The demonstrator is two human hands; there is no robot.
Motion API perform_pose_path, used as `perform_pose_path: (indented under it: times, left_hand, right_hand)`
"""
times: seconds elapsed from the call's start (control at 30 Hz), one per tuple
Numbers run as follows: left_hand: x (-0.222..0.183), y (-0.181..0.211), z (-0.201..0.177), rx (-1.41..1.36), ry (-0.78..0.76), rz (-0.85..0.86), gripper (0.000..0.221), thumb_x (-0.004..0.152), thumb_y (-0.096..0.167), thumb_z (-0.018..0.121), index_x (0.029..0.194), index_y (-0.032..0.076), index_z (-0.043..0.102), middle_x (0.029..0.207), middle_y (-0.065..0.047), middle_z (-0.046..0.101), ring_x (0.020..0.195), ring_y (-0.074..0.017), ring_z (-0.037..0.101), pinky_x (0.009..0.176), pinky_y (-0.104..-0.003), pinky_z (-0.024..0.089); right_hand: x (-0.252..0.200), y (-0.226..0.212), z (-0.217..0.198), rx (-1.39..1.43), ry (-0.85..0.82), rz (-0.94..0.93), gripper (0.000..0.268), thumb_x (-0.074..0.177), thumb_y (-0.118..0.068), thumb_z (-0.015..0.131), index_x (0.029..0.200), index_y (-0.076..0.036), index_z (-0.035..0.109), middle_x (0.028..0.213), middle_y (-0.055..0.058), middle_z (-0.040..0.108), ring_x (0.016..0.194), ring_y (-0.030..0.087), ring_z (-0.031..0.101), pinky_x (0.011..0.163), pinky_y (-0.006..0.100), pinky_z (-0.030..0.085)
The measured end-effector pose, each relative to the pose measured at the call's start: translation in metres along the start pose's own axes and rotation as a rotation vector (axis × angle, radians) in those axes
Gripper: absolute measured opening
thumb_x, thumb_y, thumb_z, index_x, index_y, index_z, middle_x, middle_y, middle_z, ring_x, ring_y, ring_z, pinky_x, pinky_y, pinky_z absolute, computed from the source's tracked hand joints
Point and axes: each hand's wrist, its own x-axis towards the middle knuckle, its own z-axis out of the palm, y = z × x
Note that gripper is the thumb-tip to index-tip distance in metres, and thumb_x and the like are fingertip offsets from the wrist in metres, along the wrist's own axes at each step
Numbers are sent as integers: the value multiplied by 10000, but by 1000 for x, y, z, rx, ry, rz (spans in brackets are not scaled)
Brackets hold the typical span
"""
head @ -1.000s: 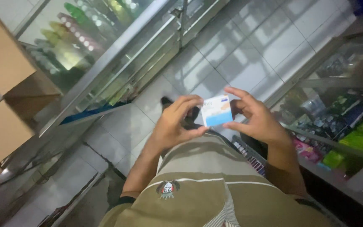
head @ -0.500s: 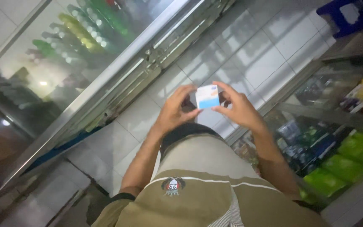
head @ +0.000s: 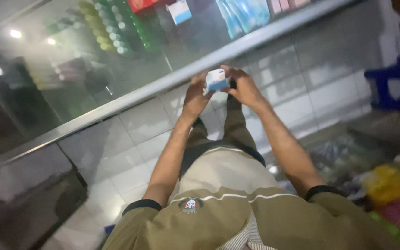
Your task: Arranging cosmetic products from a cardboard box onto a glass display counter.
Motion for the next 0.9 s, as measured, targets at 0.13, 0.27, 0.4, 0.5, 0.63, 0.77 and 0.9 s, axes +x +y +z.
perform_pose_path:
  times: [0.13, 0.27, 0.4, 0.5, 0.63, 0.77, 0.9]
  left_hand:
    - [52, 35, -22, 880, 242, 172, 203, 869, 470, 799, 894, 272, 760, 645, 57, 651, 541, -119, 670, 519, -283, 492]
    - [86, -73, 36, 135, 92, -533, 619, 977, -22, 656, 1530, 194, 480, 1527, -184, 485, 1469, -389, 413, 1176, -521, 414]
    - [125, -35, -2, 212, 11, -734, 667, 979, 87, 721, 1566, 214, 431, 1567, -114, 471, 1511, -300, 379, 1228, -478, 364]
    - [142, -56, -3, 130, 116, -705, 634, 980, -7, 684, 1538, 187, 454, 1356, -115, 560, 1258, -287, 622, 1029, -408, 549]
    - [143, -50, -12, 129, 279, -468, 638, 931, -77, 717, 1503, 113, 509, 1221, -169, 596, 1070, -331, 686, 865, -406, 568]
    - [139, -33, -22, 103, 257, -528, 672, 917, -101, 715, 1519, 54, 460, 1250, -225, 598, 1117, -370, 687, 883, -442, 588]
    - [137, -47, -17, -51, 327, -494, 629, 956, 83, 778, 1508, 103, 479, 1223, -181, 613, 1067, -322, 691, 862, -424, 582]
  right_hand:
    - [68, 51, 17, -315, -323, 278, 746, 1008, -594, 634, 1344, 71, 596, 1292, 332, 630, 1283, 468, 575, 1098, 559, 450]
    - [121, 57, 17, -220, -116, -128, 748, 858, -130, 836, 1514, -180, 481, 1123, 107, 571, 1094, 342, 625, 912, 425, 520]
    - [169, 55, 14, -175, -151, -230, 738, 832, -75, 842, 1480, -114, 491, 1111, 164, 560, 1079, 389, 584, 909, 453, 478]
    - [193, 63, 16, -81, -175, -292, 715, 863, -51, 827, 1486, -79, 478, 1127, 166, 552, 1097, 387, 555, 942, 437, 462]
    - [210, 59, 18, -96, -208, -204, 686, 883, -73, 824, 1482, -85, 491, 1109, 163, 559, 1027, 349, 572, 891, 447, 469]
    - [208, 48, 18, -73, -200, -195, 643, 914, -73, 817, 1468, -31, 493, 1143, 199, 568, 1053, 365, 570, 896, 459, 467]
    - [211, 47, 24, -130, -126, -210, 629, 920, -109, 836, 1447, -3, 509, 1106, 165, 568, 996, 316, 558, 854, 427, 459]
